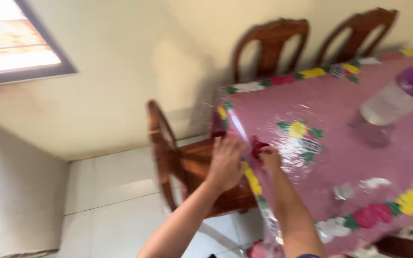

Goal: Cleaning a dining table and wooden chair with a cleaning spray and cloth.

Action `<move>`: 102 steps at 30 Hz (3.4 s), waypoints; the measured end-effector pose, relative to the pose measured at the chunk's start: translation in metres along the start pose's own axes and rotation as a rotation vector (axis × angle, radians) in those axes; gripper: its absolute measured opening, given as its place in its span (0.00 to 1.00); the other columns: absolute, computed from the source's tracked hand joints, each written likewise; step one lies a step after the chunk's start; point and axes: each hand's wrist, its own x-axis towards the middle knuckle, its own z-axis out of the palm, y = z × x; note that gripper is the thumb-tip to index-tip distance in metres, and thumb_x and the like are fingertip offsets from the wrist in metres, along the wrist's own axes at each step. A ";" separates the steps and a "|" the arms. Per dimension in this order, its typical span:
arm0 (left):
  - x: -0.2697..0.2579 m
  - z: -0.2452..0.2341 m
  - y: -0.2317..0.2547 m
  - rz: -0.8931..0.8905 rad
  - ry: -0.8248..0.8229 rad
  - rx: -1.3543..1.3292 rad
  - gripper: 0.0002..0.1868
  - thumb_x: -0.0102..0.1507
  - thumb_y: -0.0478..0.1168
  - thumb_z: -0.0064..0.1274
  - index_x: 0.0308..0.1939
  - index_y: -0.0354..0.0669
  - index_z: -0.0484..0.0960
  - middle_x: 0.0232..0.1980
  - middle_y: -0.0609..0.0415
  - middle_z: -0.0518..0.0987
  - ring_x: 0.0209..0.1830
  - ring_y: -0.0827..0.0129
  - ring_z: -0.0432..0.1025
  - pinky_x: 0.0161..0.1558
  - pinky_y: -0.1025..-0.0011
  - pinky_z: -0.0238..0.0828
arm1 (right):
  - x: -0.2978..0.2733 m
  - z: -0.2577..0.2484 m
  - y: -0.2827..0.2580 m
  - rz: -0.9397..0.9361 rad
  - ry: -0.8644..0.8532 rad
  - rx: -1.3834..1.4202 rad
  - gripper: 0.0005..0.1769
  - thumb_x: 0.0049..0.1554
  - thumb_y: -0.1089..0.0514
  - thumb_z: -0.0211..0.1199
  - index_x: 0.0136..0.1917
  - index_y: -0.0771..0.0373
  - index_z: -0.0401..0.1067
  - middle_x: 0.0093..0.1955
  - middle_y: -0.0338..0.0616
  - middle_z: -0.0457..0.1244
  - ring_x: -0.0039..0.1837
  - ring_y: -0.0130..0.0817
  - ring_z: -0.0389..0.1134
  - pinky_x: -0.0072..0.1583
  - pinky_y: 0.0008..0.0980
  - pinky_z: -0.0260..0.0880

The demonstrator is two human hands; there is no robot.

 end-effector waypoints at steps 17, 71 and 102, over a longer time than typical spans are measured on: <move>-0.255 -0.349 -0.143 -0.185 0.645 0.421 0.30 0.60 0.38 0.55 0.68 0.52 0.73 0.78 0.45 0.63 0.82 0.50 0.52 0.81 0.44 0.40 | -0.329 0.311 -0.367 -0.585 -0.478 0.472 0.09 0.58 0.65 0.69 0.51 0.58 0.73 0.46 0.35 0.66 0.44 0.22 0.68 0.41 0.25 0.69; -0.441 -0.516 -0.703 -1.040 0.936 0.449 0.28 0.63 0.36 0.53 0.67 0.40 0.69 0.73 0.38 0.67 0.78 0.38 0.57 0.75 0.41 0.46 | -0.361 1.292 -0.156 -1.353 -0.948 -1.044 0.40 0.55 0.40 0.63 0.78 0.37 0.57 0.84 0.45 0.44 0.81 0.63 0.43 0.75 0.69 0.40; -0.651 -0.409 -0.650 -1.130 1.105 -0.106 0.66 0.41 0.43 0.80 0.78 0.44 0.54 0.75 0.41 0.66 0.73 0.53 0.65 0.69 0.61 0.66 | -0.564 1.020 -0.103 -0.876 -1.372 -0.316 0.65 0.43 0.59 0.78 0.82 0.54 0.39 0.72 0.54 0.59 0.71 0.44 0.65 0.67 0.39 0.69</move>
